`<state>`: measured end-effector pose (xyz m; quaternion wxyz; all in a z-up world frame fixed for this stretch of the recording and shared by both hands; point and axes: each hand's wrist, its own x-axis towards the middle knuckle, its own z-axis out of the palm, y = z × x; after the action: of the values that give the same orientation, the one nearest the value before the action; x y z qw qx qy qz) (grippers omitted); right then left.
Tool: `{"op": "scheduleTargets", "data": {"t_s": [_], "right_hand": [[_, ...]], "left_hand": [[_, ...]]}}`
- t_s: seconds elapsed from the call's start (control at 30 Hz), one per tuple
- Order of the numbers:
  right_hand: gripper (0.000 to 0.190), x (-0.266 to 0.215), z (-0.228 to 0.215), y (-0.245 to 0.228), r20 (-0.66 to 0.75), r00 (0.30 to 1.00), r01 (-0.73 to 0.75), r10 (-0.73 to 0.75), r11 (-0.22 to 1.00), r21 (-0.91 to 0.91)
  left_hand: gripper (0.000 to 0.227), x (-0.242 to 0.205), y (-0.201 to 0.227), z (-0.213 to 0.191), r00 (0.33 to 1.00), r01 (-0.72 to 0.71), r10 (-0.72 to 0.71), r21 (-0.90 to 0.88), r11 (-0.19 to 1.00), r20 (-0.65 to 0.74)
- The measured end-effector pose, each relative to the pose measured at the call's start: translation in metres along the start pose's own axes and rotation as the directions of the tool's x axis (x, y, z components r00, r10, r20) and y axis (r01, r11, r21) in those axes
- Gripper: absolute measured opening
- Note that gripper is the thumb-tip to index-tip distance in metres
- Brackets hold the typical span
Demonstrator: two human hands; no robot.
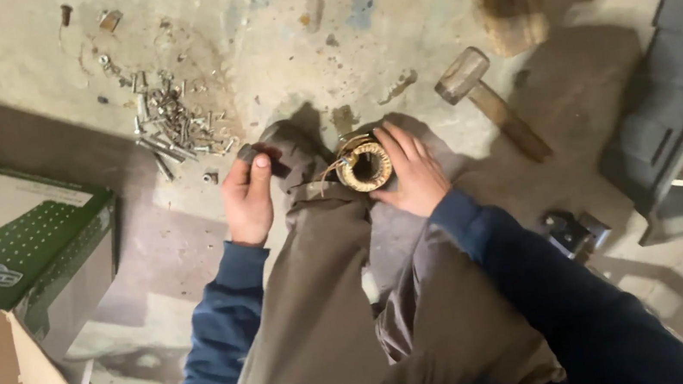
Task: The person sits on the workshop floor and disassembles an electric motor armature. They hold the cylindrical motor part against their leg, use a hammer to strike a punch placed against it, and pry at the component with a flat bar to separate its parts, with loose screws scattered on the floor nearby.
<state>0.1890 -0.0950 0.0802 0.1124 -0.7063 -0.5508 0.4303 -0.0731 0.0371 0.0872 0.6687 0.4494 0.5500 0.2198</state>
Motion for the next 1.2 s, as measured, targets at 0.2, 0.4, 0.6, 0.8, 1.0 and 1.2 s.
{"op": "scheduleTargets", "data": {"t_s": [0.2, 0.4, 0.6, 0.8, 1.0, 1.2], "right_hand": [[0.1, 0.02, 0.018, 0.005, 0.017, 0.992, 0.12, -0.123, 0.987, 0.106], [0.089, 0.038, 0.025, 0.024, 0.016, 0.937, 0.348, -0.348, 0.932, -0.1], [0.084, 0.053, 0.023, 0.02, -0.004, 0.926, 0.377, -0.377, 0.926, -0.026], [0.082, 0.054, 0.048, 0.05, 0.048, 0.91, 0.412, -0.411, 0.911, -0.008], [0.091, 0.051, 0.03, 0.032, -0.039, 0.923, 0.383, -0.383, 0.904, 0.19], [0.077, 0.013, -0.027, 0.074, -0.11, 0.978, -0.145, 0.176, 0.959, 0.244]], "left_hand": [[0.026, 0.006, 0.003, 0.003, 0.998, -0.057, 0.059, -0.111, 0.992, 0.01], [0.021, 0.027, 0.009, 0.02, 0.953, -0.29, 0.285, 0.037, 0.956, 0.105], [0.021, 0.032, 0.006, 0.034, 0.91, -0.367, 0.322, 0.144, 0.919, 0.26], [0.022, 0.041, -0.01, 0.032, 0.864, -0.44, 0.368, 0.161, 0.883, 0.343], [0.023, 0.04, -0.037, 0.06, 0.894, -0.403, 0.319, 0.251, 0.88, 0.314], [0.017, 0.033, -0.051, 0.083, 0.896, -0.437, 0.401, 0.22, 0.872, 0.19]]}}
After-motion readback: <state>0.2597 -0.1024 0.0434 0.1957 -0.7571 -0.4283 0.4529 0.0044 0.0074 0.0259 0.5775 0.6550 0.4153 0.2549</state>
